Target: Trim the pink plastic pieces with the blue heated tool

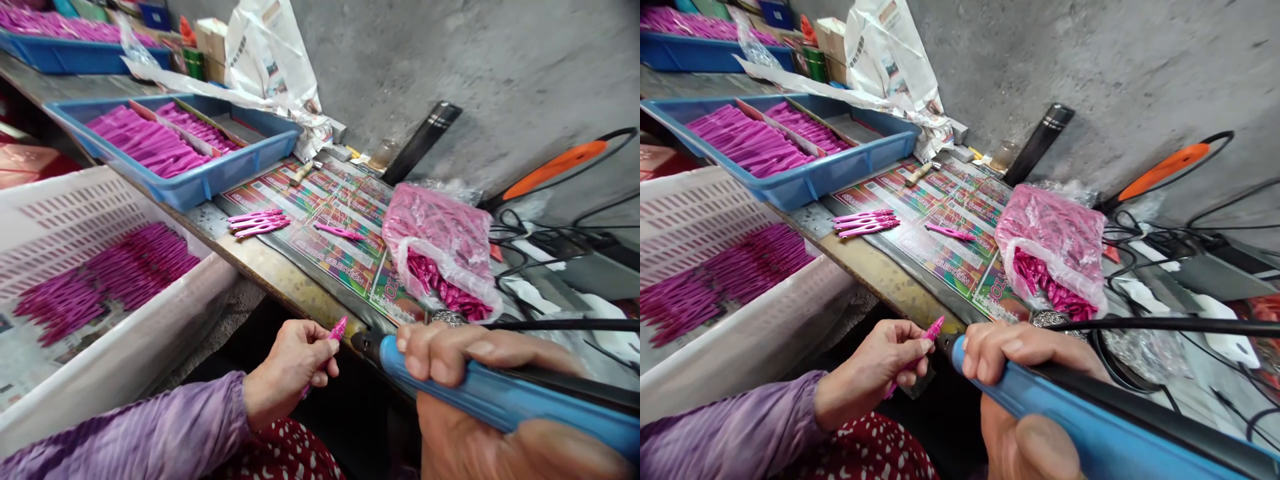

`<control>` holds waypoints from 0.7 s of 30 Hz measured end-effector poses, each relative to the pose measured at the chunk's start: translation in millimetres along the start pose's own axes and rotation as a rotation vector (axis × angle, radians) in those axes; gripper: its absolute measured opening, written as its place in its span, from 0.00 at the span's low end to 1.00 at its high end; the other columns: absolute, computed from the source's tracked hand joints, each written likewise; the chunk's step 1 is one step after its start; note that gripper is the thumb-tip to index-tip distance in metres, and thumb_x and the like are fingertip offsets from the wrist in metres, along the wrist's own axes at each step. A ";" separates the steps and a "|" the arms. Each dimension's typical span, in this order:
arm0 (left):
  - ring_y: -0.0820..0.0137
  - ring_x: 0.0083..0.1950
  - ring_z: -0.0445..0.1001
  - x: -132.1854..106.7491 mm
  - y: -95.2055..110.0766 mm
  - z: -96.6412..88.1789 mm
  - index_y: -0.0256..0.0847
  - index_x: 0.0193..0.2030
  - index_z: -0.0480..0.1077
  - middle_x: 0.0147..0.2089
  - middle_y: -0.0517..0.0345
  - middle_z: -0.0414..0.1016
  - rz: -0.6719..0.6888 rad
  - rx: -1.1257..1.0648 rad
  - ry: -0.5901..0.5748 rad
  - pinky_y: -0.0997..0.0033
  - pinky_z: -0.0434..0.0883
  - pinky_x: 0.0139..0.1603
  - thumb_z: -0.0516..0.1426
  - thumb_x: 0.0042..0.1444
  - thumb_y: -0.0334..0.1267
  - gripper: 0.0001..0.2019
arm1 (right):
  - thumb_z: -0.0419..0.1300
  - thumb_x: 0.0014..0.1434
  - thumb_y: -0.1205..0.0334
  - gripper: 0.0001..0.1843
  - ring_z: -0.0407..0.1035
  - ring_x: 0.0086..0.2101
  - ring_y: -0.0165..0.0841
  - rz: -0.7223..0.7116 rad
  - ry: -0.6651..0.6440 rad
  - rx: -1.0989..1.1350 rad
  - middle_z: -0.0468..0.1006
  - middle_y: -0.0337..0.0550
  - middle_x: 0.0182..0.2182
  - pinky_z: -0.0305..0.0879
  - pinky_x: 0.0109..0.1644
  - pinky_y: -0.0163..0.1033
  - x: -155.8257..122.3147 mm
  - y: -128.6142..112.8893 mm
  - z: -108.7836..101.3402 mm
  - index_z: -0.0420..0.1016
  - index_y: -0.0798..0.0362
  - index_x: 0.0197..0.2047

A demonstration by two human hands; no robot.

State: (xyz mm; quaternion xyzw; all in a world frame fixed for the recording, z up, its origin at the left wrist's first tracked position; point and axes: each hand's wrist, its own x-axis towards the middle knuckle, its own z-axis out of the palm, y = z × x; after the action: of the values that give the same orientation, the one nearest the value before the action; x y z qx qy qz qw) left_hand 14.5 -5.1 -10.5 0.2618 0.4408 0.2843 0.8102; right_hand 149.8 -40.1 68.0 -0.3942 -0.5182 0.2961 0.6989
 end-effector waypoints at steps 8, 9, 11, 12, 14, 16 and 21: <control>0.82 0.16 0.58 2.2 -2.7 -0.2 0.37 0.30 0.67 0.19 0.62 0.71 -0.009 -0.011 -0.003 0.81 0.48 0.19 0.65 0.50 0.39 0.11 | 0.67 0.58 0.37 0.21 0.66 0.24 0.32 -0.016 -0.012 -0.019 0.72 0.33 0.23 0.69 0.34 0.43 2.2 -4.1 -2.9 0.76 0.47 0.36; 0.82 0.16 0.58 2.1 -2.7 -0.1 0.37 0.31 0.67 0.19 0.63 0.71 -0.010 -0.013 -0.003 0.81 0.48 0.19 0.65 0.50 0.39 0.11 | 0.67 0.58 0.37 0.21 0.66 0.24 0.32 -0.021 -0.016 -0.023 0.72 0.33 0.23 0.68 0.34 0.43 2.2 -3.7 -3.5 0.76 0.47 0.36; 0.82 0.16 0.58 1.6 -2.3 0.3 0.37 0.30 0.67 0.19 0.63 0.70 -0.009 -0.012 -0.001 0.81 0.48 0.19 0.65 0.51 0.39 0.11 | 0.66 0.58 0.37 0.21 0.66 0.24 0.32 -0.022 -0.028 -0.029 0.72 0.33 0.23 0.68 0.33 0.43 1.8 -2.7 -3.9 0.76 0.47 0.36; 0.83 0.16 0.58 1.3 -2.0 0.6 0.37 0.30 0.67 0.19 0.63 0.70 -0.007 -0.010 0.000 0.81 0.48 0.19 0.65 0.51 0.39 0.11 | 0.66 0.58 0.37 0.21 0.66 0.24 0.32 -0.015 -0.033 -0.030 0.72 0.34 0.23 0.68 0.33 0.43 1.3 -2.2 -3.8 0.77 0.47 0.37; 0.83 0.15 0.58 0.7 -1.6 0.9 0.37 0.30 0.67 0.19 0.63 0.70 -0.006 -0.008 0.002 0.81 0.48 0.19 0.65 0.51 0.38 0.11 | 0.66 0.58 0.37 0.21 0.66 0.24 0.33 -0.004 -0.036 -0.031 0.72 0.34 0.23 0.68 0.34 0.44 0.2 -1.4 -3.8 0.77 0.47 0.38; 0.83 0.15 0.57 0.5 -1.8 0.8 0.37 0.30 0.67 0.19 0.63 0.70 -0.007 -0.008 -0.002 0.81 0.48 0.18 0.64 0.52 0.38 0.10 | 0.67 0.58 0.37 0.21 0.66 0.24 0.33 0.003 -0.035 -0.030 0.73 0.34 0.24 0.68 0.34 0.45 -0.8 -1.0 -4.2 0.77 0.47 0.39; 0.83 0.15 0.57 0.9 -2.3 0.3 0.37 0.31 0.67 0.19 0.63 0.70 -0.013 0.001 0.003 0.81 0.48 0.18 0.64 0.53 0.37 0.10 | 0.67 0.59 0.40 0.19 0.67 0.25 0.33 0.022 -0.075 -0.018 0.73 0.34 0.24 0.68 0.35 0.45 -1.4 -1.6 -2.1 0.76 0.47 0.40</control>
State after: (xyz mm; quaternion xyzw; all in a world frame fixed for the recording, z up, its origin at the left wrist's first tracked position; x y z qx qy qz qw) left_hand 15.7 -6.1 -12.4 0.2591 0.4439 0.2790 0.8112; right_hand 151.5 -42.6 68.4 -0.3949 -0.5421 0.3136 0.6722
